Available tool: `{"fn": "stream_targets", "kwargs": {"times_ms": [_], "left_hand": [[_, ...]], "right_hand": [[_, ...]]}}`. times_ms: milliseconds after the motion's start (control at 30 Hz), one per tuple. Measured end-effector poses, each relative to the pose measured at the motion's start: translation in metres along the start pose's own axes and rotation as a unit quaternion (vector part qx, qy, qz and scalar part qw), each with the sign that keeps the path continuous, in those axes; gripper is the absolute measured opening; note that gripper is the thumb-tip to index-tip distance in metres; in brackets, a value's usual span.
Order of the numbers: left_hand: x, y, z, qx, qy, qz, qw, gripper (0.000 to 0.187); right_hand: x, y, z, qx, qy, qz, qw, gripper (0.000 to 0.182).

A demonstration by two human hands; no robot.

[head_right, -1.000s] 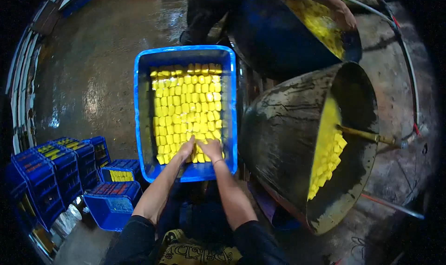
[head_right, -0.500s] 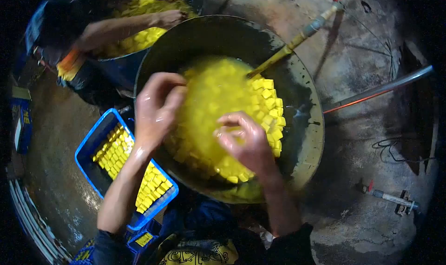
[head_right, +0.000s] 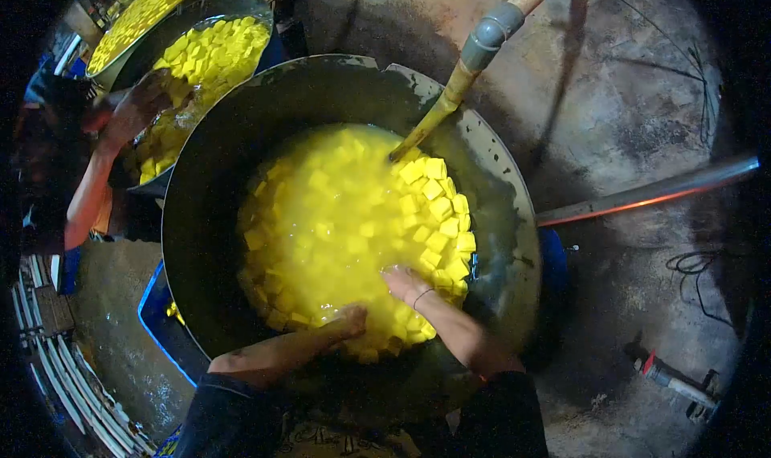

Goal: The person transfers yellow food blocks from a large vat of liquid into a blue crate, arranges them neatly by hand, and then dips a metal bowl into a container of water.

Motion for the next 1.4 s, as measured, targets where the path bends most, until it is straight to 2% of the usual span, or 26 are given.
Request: {"fn": "stream_targets", "kwargs": {"times_ms": [33,67,100,167,200,267,333,400,500,633,700,733,767,800,833,867,933,967,1000,1067,1100,1133,1200,1267,1333,1400], "left_hand": [[0.014,0.051,0.0,-0.134,-0.034,-0.062,0.988,0.021],[0.01,0.068,-0.009,-0.136,-0.031,-0.062,0.988,0.021],[0.001,0.082,-0.014,-0.1,-0.042,0.009,0.994,0.02],[-0.023,0.106,-0.019,-0.021,-0.06,0.15,0.987,0.018],[-0.033,0.123,-0.024,0.019,-0.071,0.217,0.973,0.017],[-0.043,0.185,-0.036,0.053,-0.174,0.041,0.982,0.013],[-0.063,0.211,-0.051,0.102,-0.264,-0.135,0.95,0.024],[-0.075,0.222,-0.06,0.09,-0.222,-0.186,0.953,0.022],[-0.103,0.211,-0.082,0.154,-0.256,-0.079,0.951,0.024],[-0.115,0.206,-0.096,0.024,-0.155,-0.074,0.985,0.027],[-0.126,0.204,-0.096,0.117,-0.199,0.14,0.963,0.03],[-0.123,0.207,-0.095,0.119,-0.2,0.144,0.962,0.03],[-0.12,0.214,-0.093,0.104,-0.126,0.411,0.897,0.032],[-0.118,0.218,-0.094,0.08,-0.044,0.644,0.759,0.035],[-0.108,0.21,-0.098,0.215,-0.006,0.589,0.779,0.034],[-0.104,0.207,-0.103,0.214,-0.009,0.593,0.776,0.034],[-0.096,0.201,-0.112,0.186,0.025,0.726,0.662,0.025],[-0.083,0.198,-0.114,0.215,0.124,0.725,0.643,0.019],[-0.07,0.194,-0.118,0.213,0.122,0.728,0.641,0.019],[-0.049,0.188,-0.123,0.221,0.154,0.87,0.413,0.016],[-0.033,0.196,-0.118,0.228,0.238,0.871,0.364,0.016],[-0.028,0.189,-0.123,0.227,0.235,0.872,0.364,0.016],[-0.022,0.178,-0.13,0.278,0.181,0.899,0.285,0.016],[-0.013,0.176,-0.132,0.263,0.164,0.917,0.252,0.017],[0.003,0.187,-0.127,0.239,0.12,0.939,0.216,0.02],[0.021,0.198,-0.112,0.235,0.147,0.941,0.192,0.022]], "right_hand": [[0.006,0.021,-0.005,-0.028,-0.014,-0.073,0.997,0.023],[0.01,0.043,-0.012,-0.056,-0.027,-0.145,0.987,0.022],[0.016,0.058,-0.021,-0.057,-0.023,-0.148,0.987,0.022],[0.033,0.087,-0.043,0.094,-0.044,-0.351,0.931,0.021],[0.037,0.102,-0.062,0.103,-0.047,-0.335,0.936,0.021],[0.032,0.128,-0.105,0.085,-0.075,-0.286,0.951,0.021],[0.015,0.144,-0.14,0.058,-0.096,-0.255,0.96,0.022],[-0.005,0.154,-0.165,0.14,-0.154,-0.199,0.958,0.021],[-0.021,0.124,-0.205,0.163,-0.215,-0.202,0.941,0.018],[-0.013,0.097,-0.212,0.238,-0.201,-0.261,0.914,0.017],[0.01,0.108,-0.194,0.208,-0.183,-0.341,0.898,0.02],[0.019,0.119,-0.184,0.181,-0.162,-0.418,0.875,0.024],[0.028,0.121,-0.175,0.179,-0.162,-0.414,0.878,0.024],[0.037,0.119,-0.165,0.188,-0.159,-0.511,0.824,0.026],[0.039,0.124,-0.155,0.193,-0.156,-0.602,0.759,0.029],[0.039,0.127,-0.145,0.194,-0.159,-0.597,0.762,0.029],[0.029,0.148,-0.12,0.147,-0.201,-0.651,0.717,0.028],[0.022,0.147,-0.116,0.168,-0.186,-0.669,0.7,0.028],[0.015,0.148,-0.115,0.17,-0.189,-0.666,0.702,0.028],[-0.001,0.152,-0.113,0.201,-0.159,-0.632,0.732,0.025],[-0.007,0.148,-0.114,0.201,-0.179,-0.628,0.73,0.023],[-0.01,0.144,-0.114,0.204,-0.178,-0.626,0.731,0.023],[-0.016,0.15,-0.111,0.289,-0.167,-0.587,0.738,0.023],[-0.018,0.164,-0.102,0.25,-0.135,-0.613,0.737,0.032],[-0.029,0.177,-0.098,0.399,-0.105,-0.367,0.833,0.036],[-0.031,0.172,-0.1,0.407,-0.098,-0.375,0.827,0.041]]}}
Point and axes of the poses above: each hand's wrist, its own z-axis away from the middle knuckle, its own y-axis out of the back of the hand, x = y × z, the point moved 1 cm from there along -z, towards the middle knuckle, and after that the axes turned 15 degrees about x, right-handed, at the moved point
